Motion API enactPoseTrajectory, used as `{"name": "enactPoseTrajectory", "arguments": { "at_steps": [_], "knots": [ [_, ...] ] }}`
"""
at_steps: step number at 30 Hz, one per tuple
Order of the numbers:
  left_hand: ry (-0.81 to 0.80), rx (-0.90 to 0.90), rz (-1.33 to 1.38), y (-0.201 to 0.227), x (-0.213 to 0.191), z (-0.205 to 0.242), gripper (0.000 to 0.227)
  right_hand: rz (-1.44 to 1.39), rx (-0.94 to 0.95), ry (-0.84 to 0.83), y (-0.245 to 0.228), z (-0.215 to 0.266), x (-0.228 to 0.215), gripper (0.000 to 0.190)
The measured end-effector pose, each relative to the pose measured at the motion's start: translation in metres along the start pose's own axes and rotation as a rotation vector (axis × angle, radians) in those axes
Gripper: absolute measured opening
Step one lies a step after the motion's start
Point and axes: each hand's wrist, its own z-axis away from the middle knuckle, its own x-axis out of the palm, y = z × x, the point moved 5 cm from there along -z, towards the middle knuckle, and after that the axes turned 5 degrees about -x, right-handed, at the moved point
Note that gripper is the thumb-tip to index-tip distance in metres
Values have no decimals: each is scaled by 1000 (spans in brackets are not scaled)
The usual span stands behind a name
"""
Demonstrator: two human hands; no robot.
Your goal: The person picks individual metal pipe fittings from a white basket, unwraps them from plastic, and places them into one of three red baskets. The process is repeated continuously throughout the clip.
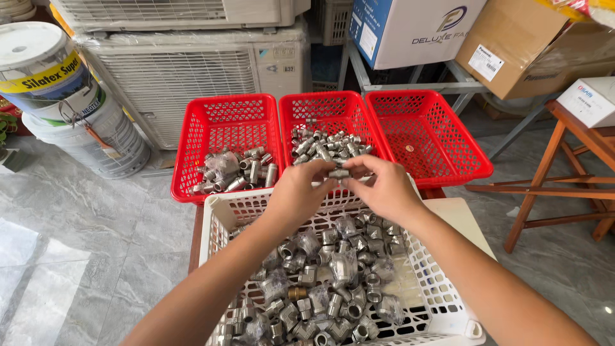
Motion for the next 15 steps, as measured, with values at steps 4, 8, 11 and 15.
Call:
{"name": "enactPoseTrajectory", "arguments": {
  "at_steps": [4,8,11,15],
  "knots": [
    [-1,-19,-158,-14,6,-72,38,203,-42,44,36,-55,-1,34],
    [48,18,-373,-45,21,-139,32,305,78,-7,70,-103,6,29],
    [65,2,-440,-51,18,-145,29,396,76,-54,75,-111,10,28],
    [78,149,-462,-46,-2,-104,23,402,-114,-67,55,-91,7,26]
  ]
}}
